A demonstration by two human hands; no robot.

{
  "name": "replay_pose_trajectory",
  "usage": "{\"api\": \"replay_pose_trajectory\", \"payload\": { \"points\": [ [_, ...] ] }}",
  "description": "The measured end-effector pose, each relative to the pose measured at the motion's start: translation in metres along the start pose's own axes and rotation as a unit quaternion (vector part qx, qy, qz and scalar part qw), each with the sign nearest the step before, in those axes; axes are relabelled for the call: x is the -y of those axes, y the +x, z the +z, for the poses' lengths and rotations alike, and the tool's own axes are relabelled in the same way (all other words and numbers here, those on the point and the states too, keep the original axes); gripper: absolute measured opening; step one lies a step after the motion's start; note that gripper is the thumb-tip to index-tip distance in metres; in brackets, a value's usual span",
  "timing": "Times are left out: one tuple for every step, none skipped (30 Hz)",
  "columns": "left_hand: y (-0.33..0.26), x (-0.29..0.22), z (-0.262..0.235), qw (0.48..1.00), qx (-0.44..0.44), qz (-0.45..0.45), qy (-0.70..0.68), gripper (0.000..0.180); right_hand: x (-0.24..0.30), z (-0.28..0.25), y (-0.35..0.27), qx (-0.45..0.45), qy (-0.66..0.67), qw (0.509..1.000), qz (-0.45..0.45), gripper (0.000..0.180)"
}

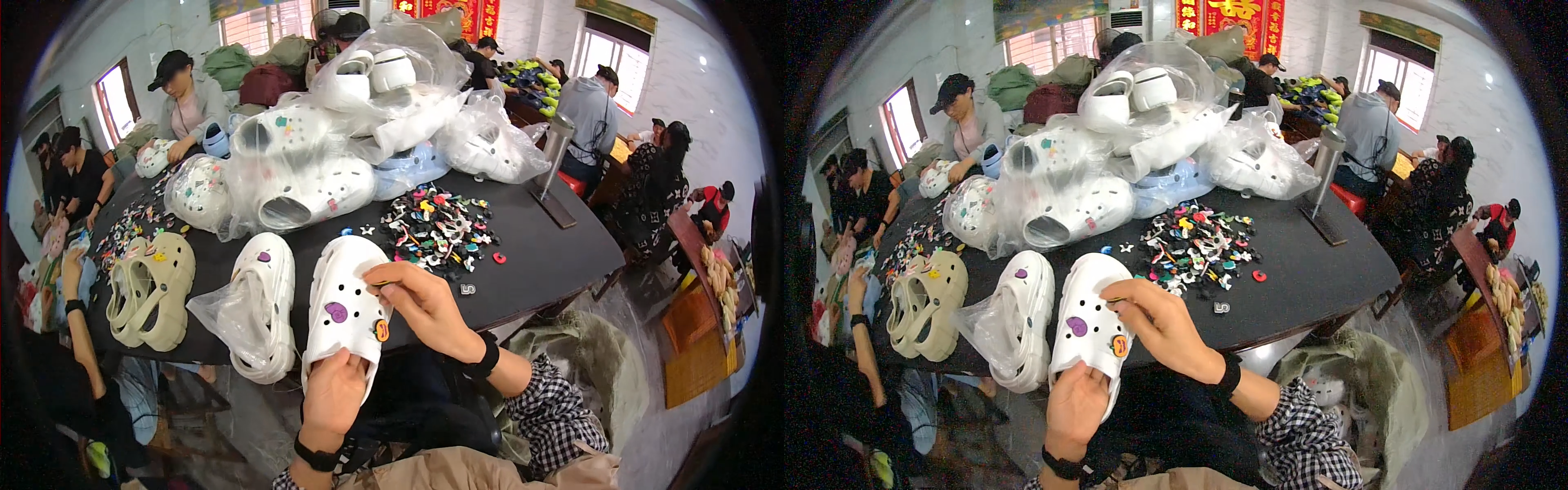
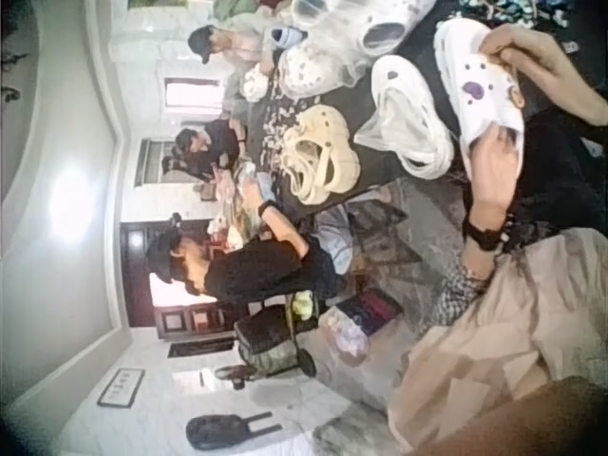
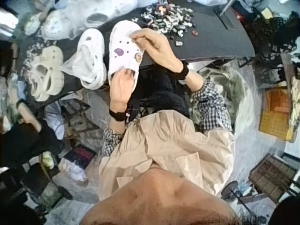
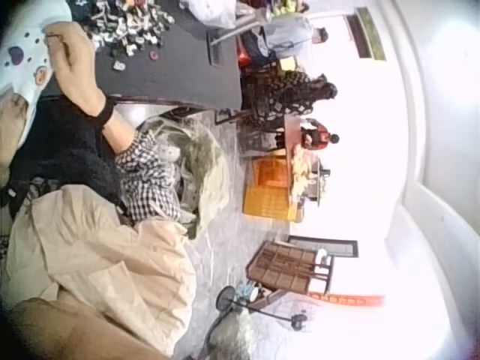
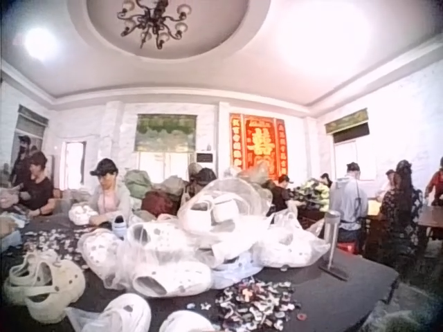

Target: Applying decorative charms to plastic clog-style shoes.

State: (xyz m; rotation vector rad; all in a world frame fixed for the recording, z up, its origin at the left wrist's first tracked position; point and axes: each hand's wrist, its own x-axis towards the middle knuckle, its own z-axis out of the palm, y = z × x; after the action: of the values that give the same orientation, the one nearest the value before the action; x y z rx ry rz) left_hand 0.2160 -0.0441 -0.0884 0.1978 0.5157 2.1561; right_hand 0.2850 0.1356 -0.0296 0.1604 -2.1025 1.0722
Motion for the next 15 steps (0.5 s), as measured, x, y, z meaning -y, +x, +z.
{"api": "replay_pose_trajectory", "payload": {
  "points": [
    [0.003, 0.001, 0.002, 1.0, -0.004, 0.005, -0.008, 0.043, -0.003, 0.003, -0.003, -0.019, 0.086, 0.993, 0.08, 0.02],
    [0.005, 0.003, 0.006, 1.0, -0.018, 0.019, 0.002, 0.044, -0.004, 0.006, -0.004, -0.037, 0.169, 0.972, 0.16, 0.02],
    [0.007, 0.005, 0.013, 1.0, -0.019, 0.024, -0.002, 0.044, -0.004, 0.007, -0.004, -0.031, 0.17, 0.972, 0.16, 0.02],
    [0.006, 0.005, 0.022, 0.998, -0.018, 0.034, 0.041, 0.045, -0.004, 0.009, -0.004, -0.054, 0.188, 0.966, 0.17, 0.021],
    [0.005, 0.005, 0.028, 0.995, -0.017, 0.043, 0.084, 0.046, -0.004, 0.01, -0.004, -0.078, 0.206, 0.958, 0.181, 0.024],
    [0.004, 0.005, 0.03, 0.996, -0.009, 0.042, 0.078, 0.048, 0.002, 0.011, -0.006, -0.077, 0.192, 0.96, 0.189, 0.024],
    [0.003, 0.004, 0.031, 0.996, -0.012, 0.045, 0.074, 0.048, 0.004, 0.012, -0.006, -0.073, 0.192, 0.96, 0.19, 0.024],
    [0.003, 0.005, 0.031, 0.997, -0.012, 0.036, 0.065, 0.047, 0.005, 0.012, -0.007, -0.085, 0.21, 0.957, 0.18, 0.024],
    [0.002, 0.004, 0.03, 0.998, -0.011, 0.028, 0.056, 0.047, 0.006, 0.014, -0.007, -0.098, 0.229, 0.954, 0.169, 0.024],
    [0.001, 0.006, 0.029, 0.998, -0.012, 0.03, 0.053, 0.047, 0.006, 0.015, -0.007, -0.096, 0.231, 0.953, 0.173, 0.025],
    [0.001, 0.008, 0.026, 0.999, -0.014, 0.027, 0.042, 0.047, 0.006, 0.015, -0.007, -0.091, 0.23, 0.953, 0.173, 0.025],
    [0.003, 0.01, 0.024, 0.999, -0.014, 0.026, 0.031, 0.047, 0.006, 0.014, -0.006, -0.086, 0.232, 0.951, 0.185, 0.025],
    [0.004, 0.01, 0.023, 0.999, -0.013, 0.031, 0.027, 0.047, 0.006, 0.014, -0.004, -0.081, 0.235, 0.949, 0.196, 0.025],
    [0.005, 0.008, 0.022, 0.999, 0.006, 0.032, 0.008, 0.047, 0.006, 0.016, -0.003, -0.074, 0.233, 0.95, 0.194, 0.025],
    [0.005, 0.009, 0.022, 0.999, 0.025, 0.033, -0.011, 0.048, 0.007, 0.017, -0.003, -0.073, 0.217, 0.958, 0.174, 0.025]
  ]
}}
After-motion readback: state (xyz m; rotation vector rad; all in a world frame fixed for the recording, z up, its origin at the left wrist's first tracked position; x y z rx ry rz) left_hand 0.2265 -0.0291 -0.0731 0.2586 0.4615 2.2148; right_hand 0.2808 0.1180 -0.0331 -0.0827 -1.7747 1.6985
